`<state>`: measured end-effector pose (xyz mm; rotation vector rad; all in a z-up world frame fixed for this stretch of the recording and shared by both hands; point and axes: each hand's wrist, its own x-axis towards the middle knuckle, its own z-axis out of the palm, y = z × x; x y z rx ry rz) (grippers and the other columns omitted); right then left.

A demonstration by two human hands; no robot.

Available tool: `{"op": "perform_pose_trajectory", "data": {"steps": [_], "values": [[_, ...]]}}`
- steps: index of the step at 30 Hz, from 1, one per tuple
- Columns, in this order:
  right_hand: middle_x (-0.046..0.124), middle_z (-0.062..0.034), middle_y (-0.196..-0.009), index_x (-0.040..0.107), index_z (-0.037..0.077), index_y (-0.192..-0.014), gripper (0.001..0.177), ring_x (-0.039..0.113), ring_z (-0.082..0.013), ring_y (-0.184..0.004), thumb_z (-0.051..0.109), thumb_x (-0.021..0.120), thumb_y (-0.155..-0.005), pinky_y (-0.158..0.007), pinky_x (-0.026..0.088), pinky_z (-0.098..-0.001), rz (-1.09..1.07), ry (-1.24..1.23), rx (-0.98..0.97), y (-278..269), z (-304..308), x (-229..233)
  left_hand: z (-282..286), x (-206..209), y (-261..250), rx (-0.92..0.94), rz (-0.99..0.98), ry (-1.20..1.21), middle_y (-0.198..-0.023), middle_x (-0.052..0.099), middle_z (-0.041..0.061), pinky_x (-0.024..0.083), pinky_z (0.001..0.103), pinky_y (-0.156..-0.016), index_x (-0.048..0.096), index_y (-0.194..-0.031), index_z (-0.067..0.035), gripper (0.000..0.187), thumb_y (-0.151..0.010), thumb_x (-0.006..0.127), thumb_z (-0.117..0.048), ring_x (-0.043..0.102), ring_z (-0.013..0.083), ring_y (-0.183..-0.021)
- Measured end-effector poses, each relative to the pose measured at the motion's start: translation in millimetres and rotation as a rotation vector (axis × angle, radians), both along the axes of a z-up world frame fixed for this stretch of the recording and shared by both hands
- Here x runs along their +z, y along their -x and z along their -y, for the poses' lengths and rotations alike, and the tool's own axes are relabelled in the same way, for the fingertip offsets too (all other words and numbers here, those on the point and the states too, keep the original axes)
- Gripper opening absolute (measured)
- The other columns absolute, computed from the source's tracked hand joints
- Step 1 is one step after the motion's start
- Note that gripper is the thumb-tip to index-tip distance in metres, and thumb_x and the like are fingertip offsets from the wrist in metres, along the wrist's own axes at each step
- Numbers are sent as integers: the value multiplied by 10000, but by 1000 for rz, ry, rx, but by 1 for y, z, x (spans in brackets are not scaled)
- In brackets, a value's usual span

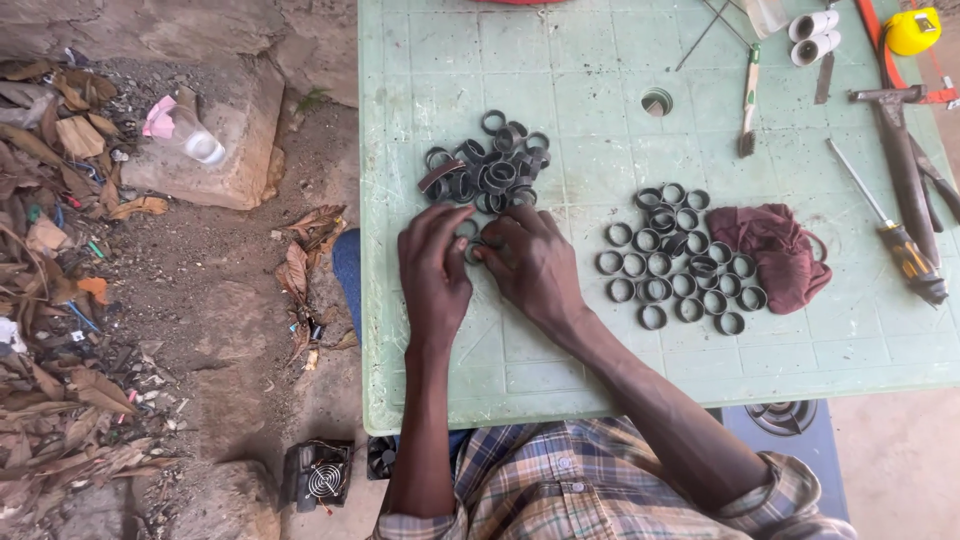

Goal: The recorder sorts small black rings from a red bag and then sands them individually using sandpaper on a table.

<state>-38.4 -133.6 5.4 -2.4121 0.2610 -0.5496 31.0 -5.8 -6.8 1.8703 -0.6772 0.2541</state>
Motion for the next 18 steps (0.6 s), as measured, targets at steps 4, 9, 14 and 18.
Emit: {"op": "perform_pose_trajectory", "data": {"steps": [4, 9, 14, 18], "values": [[649, -124, -1013, 718, 63, -950, 117, 622, -347, -899, 54, 752, -839, -761, 527, -454, -24, 40, 1, 3, 1, -2, -2, -14, -8, -98, -52, -156, -1177, 682, 75, 495, 402, -953, 732, -1120, -77, 265, -899, 707, 67, 593, 276, -1112], [688, -81, -950, 695, 72, -856, 51, 650, -293, -886, 31, 725, -862, -805, 544, -430, -52, 22, 130, 44, 31, 7, -6, -4, -6, -150, -134, -130, -1149, 703, 58, 501, 394, -932, 738, -1094, -85, 255, -871, 740, 36, 603, 263, -1086], [746, -29, -937, 770, 116, -874, 69, 686, -212, -828, 99, 740, -934, -692, 601, -351, -166, 142, 11, 91, 67, 6, -6, 0, -2, -187, -124, -175, -1169, 707, 70, 488, 421, -945, 685, -1213, -85, 367, -861, 772, -28, 586, 277, -1087], [722, -128, -1095, 766, 68, -1069, 171, 716, -219, -753, 92, 734, -902, -601, 606, -345, -142, 18, -130, 58, 59, 36, -4, 0, -1, -329, -127, -208, -1089, 735, 48, 487, 440, -939, 668, -1304, -96, 487, -841, 811, -144, 606, 265, -1069]]}}
